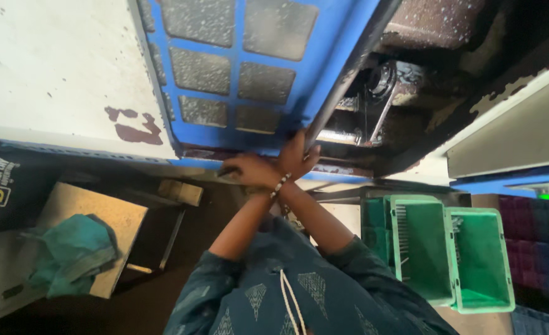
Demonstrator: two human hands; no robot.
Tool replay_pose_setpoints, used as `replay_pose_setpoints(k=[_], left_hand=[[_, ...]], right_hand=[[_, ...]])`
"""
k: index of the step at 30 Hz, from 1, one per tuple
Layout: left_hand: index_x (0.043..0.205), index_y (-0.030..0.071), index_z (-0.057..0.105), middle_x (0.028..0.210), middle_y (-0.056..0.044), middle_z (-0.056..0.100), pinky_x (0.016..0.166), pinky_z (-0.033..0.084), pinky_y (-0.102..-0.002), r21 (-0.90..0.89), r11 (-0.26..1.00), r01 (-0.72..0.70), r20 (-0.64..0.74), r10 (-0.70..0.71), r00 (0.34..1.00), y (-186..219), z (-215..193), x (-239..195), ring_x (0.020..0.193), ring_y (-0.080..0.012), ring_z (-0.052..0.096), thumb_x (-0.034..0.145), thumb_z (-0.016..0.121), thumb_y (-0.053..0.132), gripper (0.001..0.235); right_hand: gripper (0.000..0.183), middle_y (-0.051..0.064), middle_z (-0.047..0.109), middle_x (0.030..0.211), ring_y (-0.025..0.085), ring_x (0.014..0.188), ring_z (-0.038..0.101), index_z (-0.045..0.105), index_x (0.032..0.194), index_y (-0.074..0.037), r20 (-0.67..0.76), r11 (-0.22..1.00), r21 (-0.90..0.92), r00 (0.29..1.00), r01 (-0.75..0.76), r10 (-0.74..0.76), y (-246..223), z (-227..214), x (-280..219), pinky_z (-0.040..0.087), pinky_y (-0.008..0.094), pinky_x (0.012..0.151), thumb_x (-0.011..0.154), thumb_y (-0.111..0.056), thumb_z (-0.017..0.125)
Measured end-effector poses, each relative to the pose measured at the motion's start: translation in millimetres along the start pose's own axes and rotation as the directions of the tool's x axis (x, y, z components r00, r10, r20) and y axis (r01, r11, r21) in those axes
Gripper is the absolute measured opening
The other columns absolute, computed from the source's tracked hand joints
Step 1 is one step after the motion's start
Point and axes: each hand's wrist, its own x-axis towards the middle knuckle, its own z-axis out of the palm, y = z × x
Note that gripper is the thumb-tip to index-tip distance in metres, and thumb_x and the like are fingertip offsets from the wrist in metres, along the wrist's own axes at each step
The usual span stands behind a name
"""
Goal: The person operates a metal processing machine, repeatedly inserting metal rods into a fixture, closing the machine door, and retrieving processed rods. They handle the rods one at a time and place them into a green bin.
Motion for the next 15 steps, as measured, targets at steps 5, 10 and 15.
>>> replay_pose_setpoints(k=[5,10,15], left_hand=[[0.135,0.000,0.050,0.089,-0.024,0.071,0.066,0.056,-0.049,0.105,0.994,-0.015,-0.110,0.026,0.994,-10,-14,-5,0.074,-0.0408,0.071,0.094,0.071,0.027,0.054],[0.129,-0.001,0.050,0.083,-0.021,0.071,0.060,0.056,-0.048,0.027,0.997,0.078,-0.038,-0.077,0.996,-32,-19,-4,0.068,-0.0384,0.071,0.093,0.070,0.031,0.052],[0.125,0.003,0.056,0.079,-0.021,0.071,0.059,0.054,-0.050,0.259,0.935,0.241,-0.043,-0.238,0.970,-23,-21,2,0.069,-0.0425,0.068,0.092,0.074,0.035,0.049]], right_hand=[[0.036,0.017,0.071,0.108,0.037,0.102,0.067,0.066,0.126,-0.016,-0.028,0.999,0.040,0.999,-0.025,0.026,-21,9,10,0.052,0.048,0.091,0.092,-0.028,0.071],[0.034,0.012,0.071,0.114,0.027,0.103,0.070,0.059,0.129,-0.006,-0.104,0.866,0.471,0.986,0.165,-0.131,-47,-15,10,0.056,0.040,0.091,0.103,-0.029,0.064],[0.027,0.009,0.062,0.108,0.016,0.084,0.059,0.058,0.127,-0.002,-0.084,0.244,0.964,0.991,0.107,-0.103,-58,-47,-22,0.051,0.033,0.077,0.106,-0.019,0.064]])
